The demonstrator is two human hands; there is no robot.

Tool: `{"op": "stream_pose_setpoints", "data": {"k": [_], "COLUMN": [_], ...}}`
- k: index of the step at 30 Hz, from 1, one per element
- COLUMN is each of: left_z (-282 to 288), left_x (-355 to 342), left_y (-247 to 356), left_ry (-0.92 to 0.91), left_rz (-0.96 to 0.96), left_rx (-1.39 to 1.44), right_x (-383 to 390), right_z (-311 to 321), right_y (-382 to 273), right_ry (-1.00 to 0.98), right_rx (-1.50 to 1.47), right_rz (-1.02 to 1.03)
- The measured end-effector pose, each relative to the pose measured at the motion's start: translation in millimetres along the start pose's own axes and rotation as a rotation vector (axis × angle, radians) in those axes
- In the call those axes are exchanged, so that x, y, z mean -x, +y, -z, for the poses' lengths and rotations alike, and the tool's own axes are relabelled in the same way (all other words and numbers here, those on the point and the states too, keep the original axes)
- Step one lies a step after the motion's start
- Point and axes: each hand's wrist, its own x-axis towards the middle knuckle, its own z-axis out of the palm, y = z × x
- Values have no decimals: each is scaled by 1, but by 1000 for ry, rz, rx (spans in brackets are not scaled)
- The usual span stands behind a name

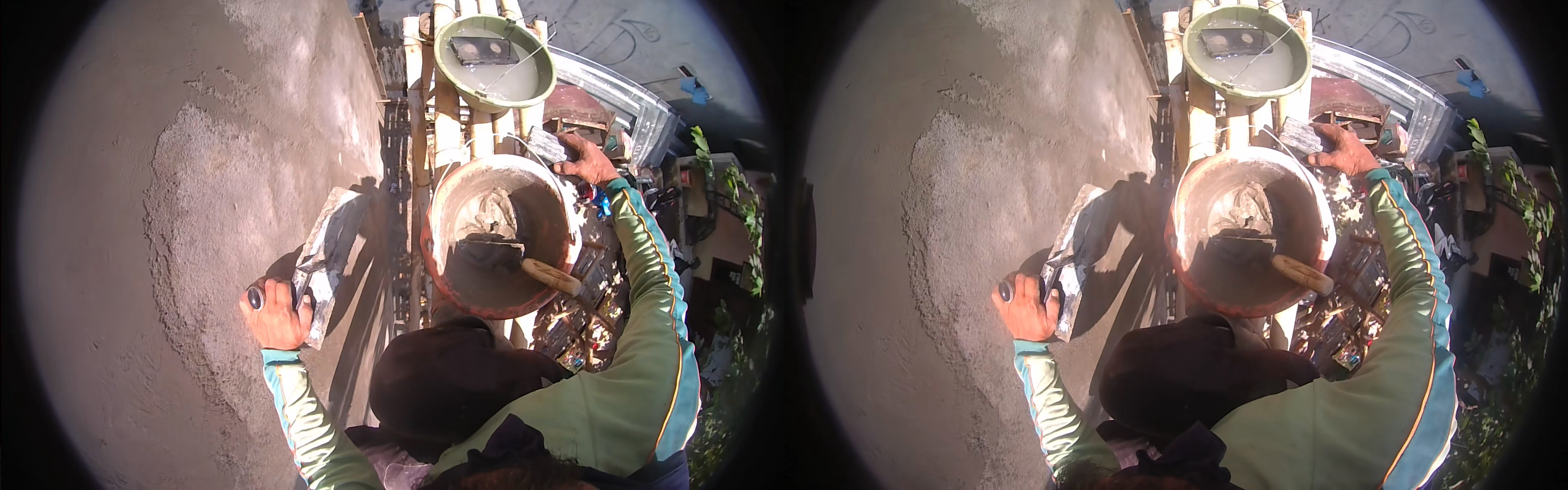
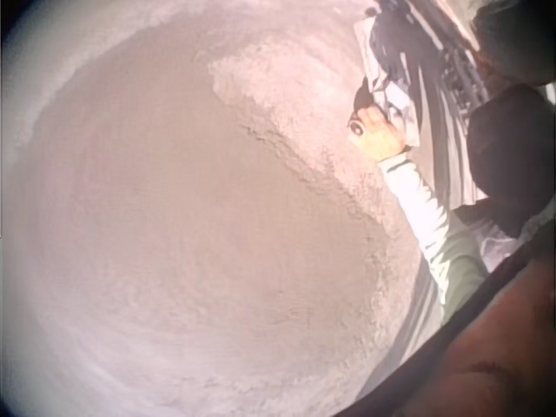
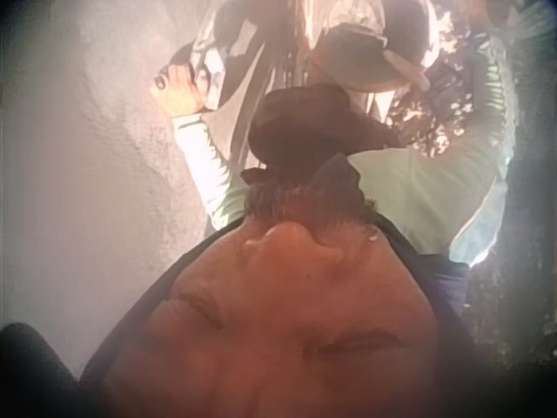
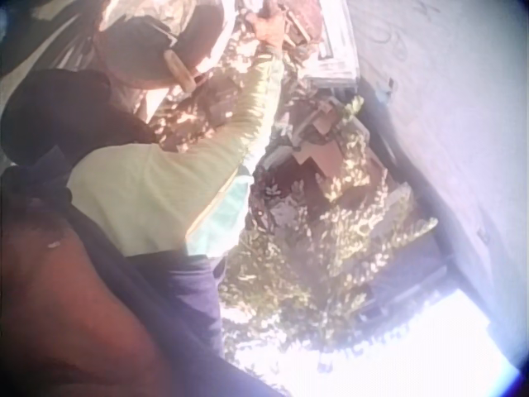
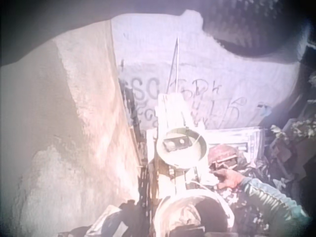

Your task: The person applies wet cement to a vertical wall using a trowel and a hawk, then smooths the surface with a float. The person repeatedly scoops cement from a bucket, spreads it onto the wall, and levels it to create a uniform finish.

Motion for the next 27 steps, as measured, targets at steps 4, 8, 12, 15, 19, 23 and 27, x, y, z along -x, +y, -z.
{"op": "stream_pose_setpoints", "data": {"k": [4, 8, 12, 15, 19, 23, 27], "left_z": [-1, 2, 1, 0, -1, 3, -2], "left_x": [-1, 0, 2, 0, 2, 1, 2], "left_y": [-2, -1, 0, 0, -2, 1, -4], "left_ry": [-17, -27, 16, 17, 4, -40, 14], "left_rz": [-13, 7, 4, -12, -6, 45, 2], "left_rx": [9, 9, 11, 7, 26, 24, 21], "right_x": [-43, -35, -56, -108, -169, -208, -205], "right_z": [-61, -55, -18, 11, 31, 22, 27], "right_y": [-18, -54, -93, -131, -157, -133, -130], "right_ry": [122, 418, 738, 601, 209, 292, 96], "right_rx": [429, 346, -151, -381, 382, 607, 788], "right_rz": [187, 98, 338, 495, 618, 246, 74]}}
